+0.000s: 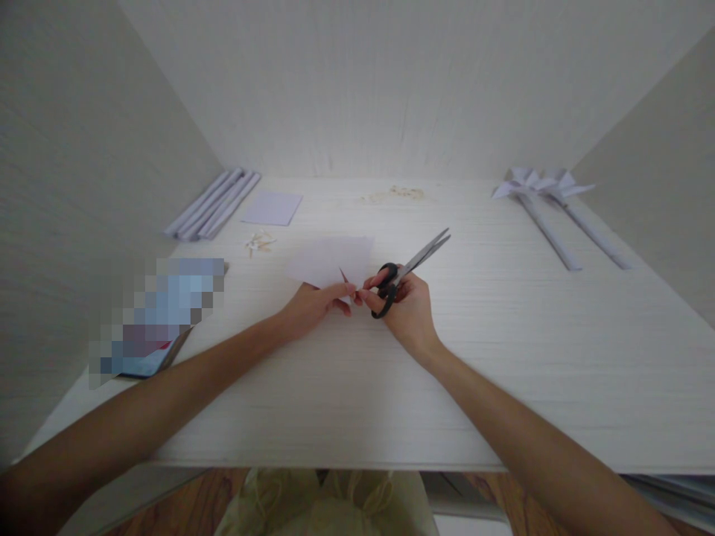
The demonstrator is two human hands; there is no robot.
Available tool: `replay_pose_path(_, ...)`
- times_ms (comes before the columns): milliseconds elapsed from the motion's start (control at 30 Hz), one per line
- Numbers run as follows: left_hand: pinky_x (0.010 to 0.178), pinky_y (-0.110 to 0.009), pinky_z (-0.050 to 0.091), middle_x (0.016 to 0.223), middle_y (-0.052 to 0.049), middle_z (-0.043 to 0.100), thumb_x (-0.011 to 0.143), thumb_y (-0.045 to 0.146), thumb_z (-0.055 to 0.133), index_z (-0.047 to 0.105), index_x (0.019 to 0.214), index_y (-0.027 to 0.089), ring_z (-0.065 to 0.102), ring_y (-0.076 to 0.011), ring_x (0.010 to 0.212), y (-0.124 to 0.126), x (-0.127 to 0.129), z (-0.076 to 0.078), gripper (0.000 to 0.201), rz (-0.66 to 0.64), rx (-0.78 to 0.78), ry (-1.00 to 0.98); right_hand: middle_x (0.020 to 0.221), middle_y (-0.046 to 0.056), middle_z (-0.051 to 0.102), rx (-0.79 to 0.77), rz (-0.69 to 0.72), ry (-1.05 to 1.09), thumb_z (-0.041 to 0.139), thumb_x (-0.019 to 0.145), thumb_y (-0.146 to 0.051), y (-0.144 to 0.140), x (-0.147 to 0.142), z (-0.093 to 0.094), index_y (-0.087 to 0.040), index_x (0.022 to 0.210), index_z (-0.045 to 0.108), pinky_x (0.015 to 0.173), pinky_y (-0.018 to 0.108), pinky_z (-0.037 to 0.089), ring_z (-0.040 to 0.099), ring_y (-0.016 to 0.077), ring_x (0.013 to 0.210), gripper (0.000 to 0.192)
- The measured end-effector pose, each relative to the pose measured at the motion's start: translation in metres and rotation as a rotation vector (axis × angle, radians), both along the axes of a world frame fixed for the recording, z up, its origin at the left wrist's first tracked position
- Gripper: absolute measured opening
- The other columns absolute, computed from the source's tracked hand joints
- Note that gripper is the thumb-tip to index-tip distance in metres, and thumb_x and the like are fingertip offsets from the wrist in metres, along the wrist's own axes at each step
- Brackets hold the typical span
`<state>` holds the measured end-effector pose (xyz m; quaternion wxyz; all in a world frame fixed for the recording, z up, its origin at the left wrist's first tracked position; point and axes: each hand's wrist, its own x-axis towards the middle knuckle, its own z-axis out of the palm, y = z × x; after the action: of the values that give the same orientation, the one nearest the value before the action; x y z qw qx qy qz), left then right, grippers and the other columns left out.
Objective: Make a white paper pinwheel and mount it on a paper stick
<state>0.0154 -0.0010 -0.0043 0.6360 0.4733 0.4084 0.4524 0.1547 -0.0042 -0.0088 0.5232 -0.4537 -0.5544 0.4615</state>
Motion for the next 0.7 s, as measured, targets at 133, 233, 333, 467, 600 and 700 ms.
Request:
replay_pose_path(133,0.046,-0.022,0.044,0.060,-0.002,0.058,0.061,0.022,0.057,0.058,0.060,0.013,0.055,-0.0123,0.059,0.0002,-0.0003,-0.0011,0.009,-0.007,-0.004,0.000,0.066,-0.002,0.058,0.027,0.006,-0.017,0.070,0.054,-0.017,-0.0004,-0.0003,0.0008,-0.017,0.065,0.050,0.046,0.020,0.041,0.053,0.0089,0.053,0.023)
replay_pose_path(233,0.046,-0.022,0.044,0.061,-0.002,0.058,0.060,0.022,0.057,0.058,0.060,0.013,0.055,-0.0120,0.059,-0.0006,0.0004,-0.0005,0.009,0.009,-0.014,-0.001,0.065,-0.002,0.057,0.031,0.019,-0.012,0.069,0.054,-0.015,-0.0010,-0.0008,0.0016,-0.017,0.066,0.049,0.045,0.020,0.040,0.054,0.0090,0.053,0.023)
replay_pose_path(333,0.045,-0.021,0.044,0.060,-0.002,0.057,0.061,0.021,0.057,0.057,0.059,0.013,0.054,-0.0117,0.059,-0.0014,0.0014,0.0011,0.008,0.012,-0.014,0.002,0.064,-0.003,0.055,0.040,0.033,-0.011,0.068,0.056,-0.017,-0.0018,-0.0011,0.0019,-0.017,0.066,0.049,0.046,0.020,0.041,0.055,0.0093,0.053,0.022)
replay_pose_path(467,0.045,-0.020,0.044,0.060,-0.002,0.057,0.061,0.020,0.057,0.057,0.059,0.013,0.054,-0.0117,0.059,-0.0014,0.0017,0.0024,0.007,0.022,-0.012,0.014,0.064,-0.003,0.055,0.040,0.043,-0.017,0.067,0.057,-0.019,-0.0022,-0.0014,0.0020,-0.017,0.067,0.049,0.046,0.021,0.041,0.054,0.0093,0.053,0.021)
replay_pose_path(600,0.045,-0.021,0.044,0.062,-0.002,0.057,0.062,0.022,0.056,0.058,0.061,0.013,0.055,-0.0121,0.061,-0.0006,0.0009,0.0017,0.010,0.015,-0.008,0.005,0.067,-0.002,0.056,0.017,0.040,0.008,0.068,0.056,-0.019,-0.0020,-0.0018,0.0023,-0.017,0.066,0.049,0.044,0.020,0.039,0.052,0.0083,0.052,0.021)
replay_pose_path(700,0.045,-0.021,0.044,0.062,-0.001,0.057,0.063,0.023,0.057,0.058,0.062,0.013,0.055,-0.0118,0.059,-0.0013,0.0010,0.0017,0.010,0.016,0.000,0.000,0.068,-0.002,0.057,0.008,0.015,0.051,0.067,0.058,-0.021,-0.0019,-0.0018,0.0017,-0.017,0.065,0.050,0.048,0.021,0.041,0.053,0.0088,0.056,0.019)
